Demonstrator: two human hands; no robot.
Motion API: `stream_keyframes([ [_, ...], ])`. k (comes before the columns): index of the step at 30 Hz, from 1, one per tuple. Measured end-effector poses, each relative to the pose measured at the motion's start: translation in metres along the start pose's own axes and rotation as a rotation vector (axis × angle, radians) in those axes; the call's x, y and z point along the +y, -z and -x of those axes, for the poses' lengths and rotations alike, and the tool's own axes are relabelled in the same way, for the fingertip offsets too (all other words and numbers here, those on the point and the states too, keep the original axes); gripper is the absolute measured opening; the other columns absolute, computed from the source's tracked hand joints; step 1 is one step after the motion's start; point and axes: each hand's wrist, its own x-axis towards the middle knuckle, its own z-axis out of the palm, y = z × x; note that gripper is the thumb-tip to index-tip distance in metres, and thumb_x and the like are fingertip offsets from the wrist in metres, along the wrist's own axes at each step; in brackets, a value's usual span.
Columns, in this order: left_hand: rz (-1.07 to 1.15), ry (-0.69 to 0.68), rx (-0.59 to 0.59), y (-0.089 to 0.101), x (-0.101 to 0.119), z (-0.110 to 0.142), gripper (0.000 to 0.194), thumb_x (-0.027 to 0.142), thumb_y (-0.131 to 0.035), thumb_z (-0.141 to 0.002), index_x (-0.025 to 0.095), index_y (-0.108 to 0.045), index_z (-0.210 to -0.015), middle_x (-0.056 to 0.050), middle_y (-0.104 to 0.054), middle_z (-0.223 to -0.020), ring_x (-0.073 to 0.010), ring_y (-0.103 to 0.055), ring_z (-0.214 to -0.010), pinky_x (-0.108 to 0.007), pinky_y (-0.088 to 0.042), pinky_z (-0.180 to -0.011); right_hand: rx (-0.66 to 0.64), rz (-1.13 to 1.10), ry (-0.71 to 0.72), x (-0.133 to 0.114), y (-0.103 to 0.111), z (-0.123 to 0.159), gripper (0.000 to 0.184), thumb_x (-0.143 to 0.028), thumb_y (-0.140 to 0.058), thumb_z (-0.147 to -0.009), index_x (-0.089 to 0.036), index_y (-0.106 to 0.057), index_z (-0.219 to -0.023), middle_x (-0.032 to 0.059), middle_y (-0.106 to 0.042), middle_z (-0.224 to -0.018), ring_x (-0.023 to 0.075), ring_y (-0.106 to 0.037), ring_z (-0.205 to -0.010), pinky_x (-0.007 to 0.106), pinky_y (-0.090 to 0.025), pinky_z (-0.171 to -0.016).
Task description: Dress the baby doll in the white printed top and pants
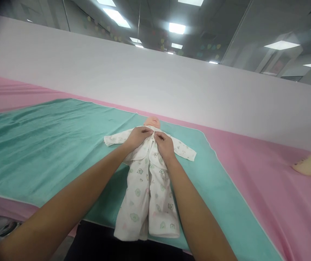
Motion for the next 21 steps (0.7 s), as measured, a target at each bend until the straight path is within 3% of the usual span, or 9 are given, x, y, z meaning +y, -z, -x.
stream_keyframes([
  [6, -0.010, 0.075, 0.028, -0.002, 0.001, -0.001, 0.017, 0.033, -0.059, -0.071, 0.019, -0.066, -0.078, -0.002, -0.069, -0.083, -0.0175, -0.061, -0.081, -0.028, -0.044, -0.072, -0.028, 0.042, 0.082, -0.003, -0.001, 0.000, 0.017, -0.028, -0.052, -0.078, -0.024, -0.068, -0.080, 0.0008, -0.065, -0.105, 0.0185, -0.056, -0.102, 0.034, -0.040, -0.094],
  [17, 0.047, 0.122, 0.041, -0.004, -0.007, -0.006, 0.020, 0.023, -0.058, -0.064, 0.017, -0.062, -0.083, -0.003, -0.066, -0.079, -0.0151, -0.059, -0.071, -0.025, -0.042, -0.063, -0.076, 0.034, 0.049, -0.007, -0.001, 0.002, 0.013, -0.028, -0.055, -0.075, -0.023, -0.068, -0.078, 0.0012, -0.061, -0.109, 0.0179, -0.054, -0.104, 0.033, -0.040, -0.093],
  [21, 0.157, 0.148, 0.031, -0.004, -0.009, -0.005, 0.018, 0.021, -0.058, -0.067, 0.016, -0.060, -0.084, -0.002, -0.064, -0.076, -0.0127, -0.056, -0.066, -0.023, -0.040, -0.059, -0.034, -0.010, 0.007, -0.008, -0.002, 0.003, 0.019, -0.027, -0.057, -0.074, -0.022, -0.063, -0.090, 0.0029, -0.063, -0.104, 0.0170, -0.057, -0.092, 0.033, -0.043, -0.087],
])
